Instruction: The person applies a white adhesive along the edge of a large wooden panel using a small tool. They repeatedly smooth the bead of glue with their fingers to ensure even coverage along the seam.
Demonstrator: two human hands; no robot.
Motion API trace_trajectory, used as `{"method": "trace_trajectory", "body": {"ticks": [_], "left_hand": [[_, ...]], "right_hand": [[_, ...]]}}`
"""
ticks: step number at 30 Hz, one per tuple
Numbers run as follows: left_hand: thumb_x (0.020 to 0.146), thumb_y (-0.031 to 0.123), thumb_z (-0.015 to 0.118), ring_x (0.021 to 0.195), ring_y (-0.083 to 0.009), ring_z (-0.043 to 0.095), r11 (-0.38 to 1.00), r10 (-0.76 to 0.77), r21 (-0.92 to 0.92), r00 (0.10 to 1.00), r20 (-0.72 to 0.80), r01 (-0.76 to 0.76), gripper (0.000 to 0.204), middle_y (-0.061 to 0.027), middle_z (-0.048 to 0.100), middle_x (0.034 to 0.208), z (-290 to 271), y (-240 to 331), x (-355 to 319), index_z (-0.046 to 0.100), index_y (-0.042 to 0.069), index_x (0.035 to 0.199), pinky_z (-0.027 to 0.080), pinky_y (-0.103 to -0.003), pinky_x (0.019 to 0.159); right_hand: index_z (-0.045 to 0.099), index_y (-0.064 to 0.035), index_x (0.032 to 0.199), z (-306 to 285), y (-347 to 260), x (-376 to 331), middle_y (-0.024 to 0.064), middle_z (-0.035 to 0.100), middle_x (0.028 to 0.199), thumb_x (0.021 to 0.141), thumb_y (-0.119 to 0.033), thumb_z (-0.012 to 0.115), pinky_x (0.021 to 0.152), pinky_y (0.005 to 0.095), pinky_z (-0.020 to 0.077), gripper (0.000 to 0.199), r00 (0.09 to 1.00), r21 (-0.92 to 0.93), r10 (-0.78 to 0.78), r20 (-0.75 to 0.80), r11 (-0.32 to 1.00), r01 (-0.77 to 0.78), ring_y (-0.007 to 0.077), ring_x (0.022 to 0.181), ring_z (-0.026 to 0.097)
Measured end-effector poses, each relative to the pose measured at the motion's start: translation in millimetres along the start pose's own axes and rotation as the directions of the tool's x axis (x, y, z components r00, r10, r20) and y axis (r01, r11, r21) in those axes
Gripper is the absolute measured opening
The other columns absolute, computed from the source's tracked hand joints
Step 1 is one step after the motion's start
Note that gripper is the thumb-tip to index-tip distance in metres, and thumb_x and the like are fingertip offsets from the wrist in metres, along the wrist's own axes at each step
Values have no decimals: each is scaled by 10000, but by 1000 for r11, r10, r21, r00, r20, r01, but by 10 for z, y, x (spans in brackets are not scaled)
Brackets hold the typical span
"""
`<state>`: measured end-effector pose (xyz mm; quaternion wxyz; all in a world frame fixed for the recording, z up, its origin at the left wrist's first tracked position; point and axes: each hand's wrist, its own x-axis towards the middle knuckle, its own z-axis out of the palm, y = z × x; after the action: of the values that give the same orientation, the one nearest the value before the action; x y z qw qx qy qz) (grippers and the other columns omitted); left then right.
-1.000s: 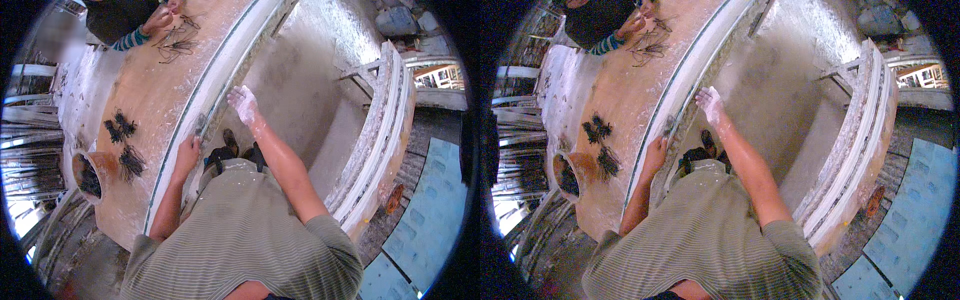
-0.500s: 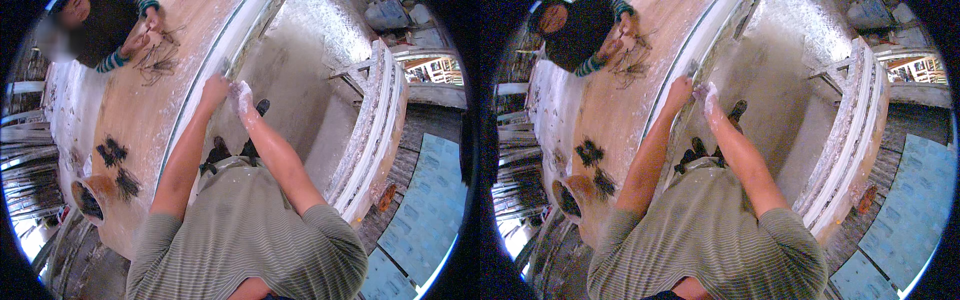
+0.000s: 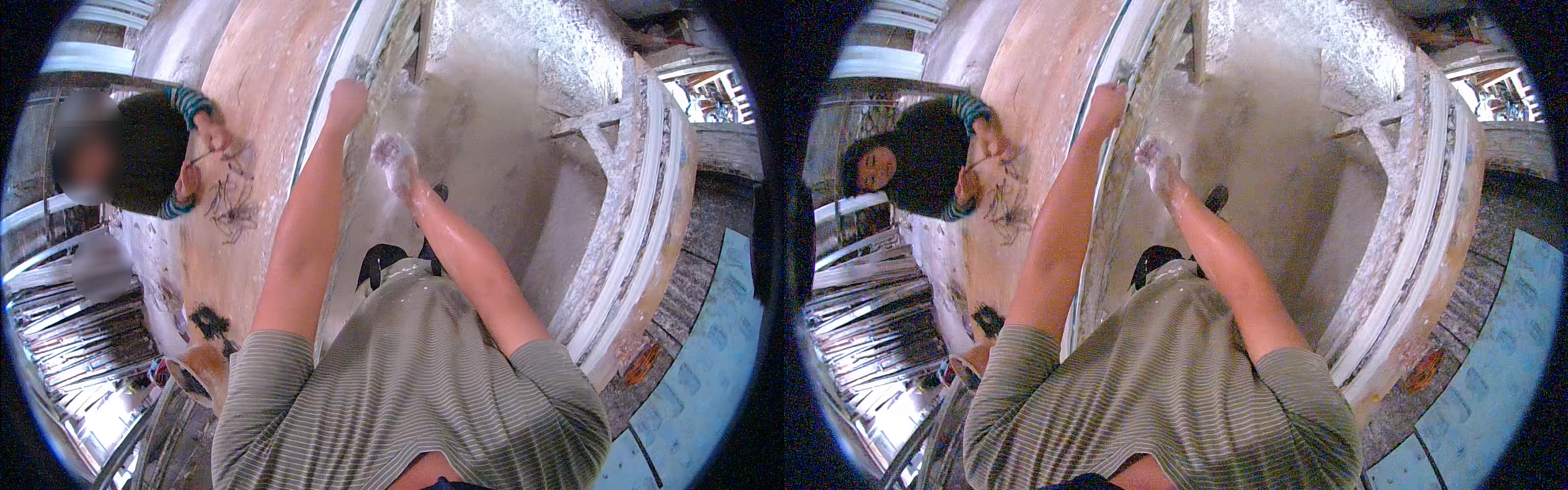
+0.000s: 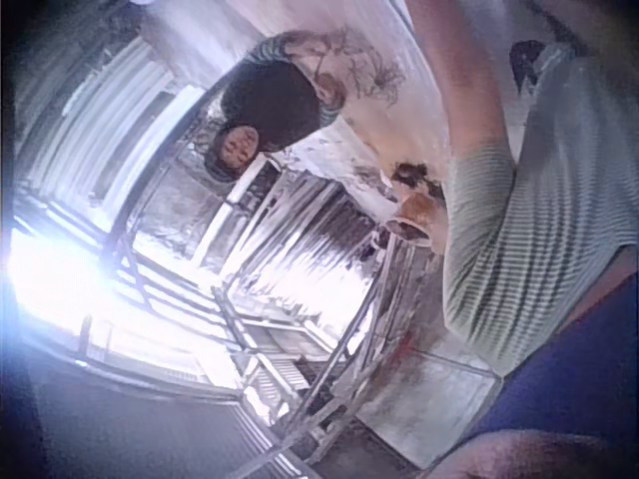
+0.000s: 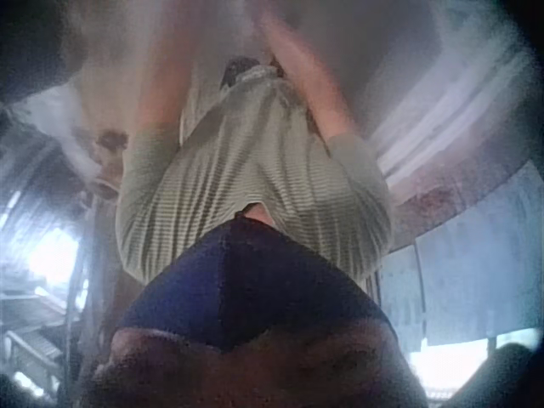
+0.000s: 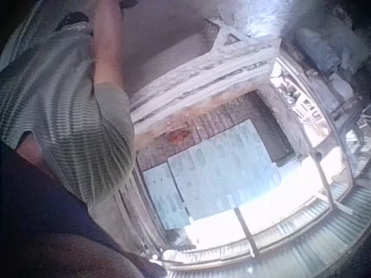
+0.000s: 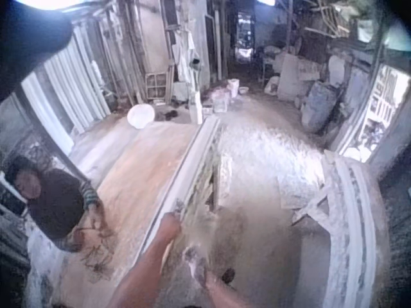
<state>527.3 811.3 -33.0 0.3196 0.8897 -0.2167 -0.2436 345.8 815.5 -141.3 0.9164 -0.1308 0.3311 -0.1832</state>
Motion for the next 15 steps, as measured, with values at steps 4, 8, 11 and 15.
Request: {"method": "trace_trajectory", "body": {"ticks": [4, 8, 11, 15], "left_hand": [[905, 256, 519, 945, -461, 634, 999, 11, -46, 999, -45, -13, 403, -352, 626, 944, -12, -104, -160, 620, -110, 1041, 500, -469, 812], [907, 245, 549, 908, -454, 644, 999, -36, 34, 996, -83, 39, 376, -348, 627, 908, -2, 189, -33, 620, -104, 1028, 493, -467, 770], [906, 251, 545, 908, -454, 650, 1000, -9, 20, 996, -94, 11, 370, -332, 647, 927, 141, 402, 670, 631, -99, 993, 505, -466, 776], [880, 246, 533, 900, -460, 651, 994, -67, -86, 996, -58, 62, 369, -336, 647, 927, 310, 1029, 1850, 638, -97, 965, 511, -468, 789]], "right_hand": [[606, -73, 1035, -24, -781, 175, 79, 659, 949, 960, -324, 529, 861, 401, 511, 273, 988, -8, 110, -106, 994, -111, 248, 926, 632], [605, -60, 1045, -357, -1541, 328, 90, 658, 937, 957, -317, 531, 857, 386, 522, 282, 991, 95, 17, -132, 996, -4, 241, 898, 636], [600, -49, 1046, -467, -2039, 469, 96, 653, 942, 958, -304, 526, 859, 390, 528, 280, 962, 155, -28, -272, 985, 73, 236, 900, 632], [584, -26, 1083, -581, -2546, 679, 102, 638, 970, 959, -297, 518, 889, 400, 523, 306, 924, 160, -56, -379, 979, 125, 245, 900, 626]]}}
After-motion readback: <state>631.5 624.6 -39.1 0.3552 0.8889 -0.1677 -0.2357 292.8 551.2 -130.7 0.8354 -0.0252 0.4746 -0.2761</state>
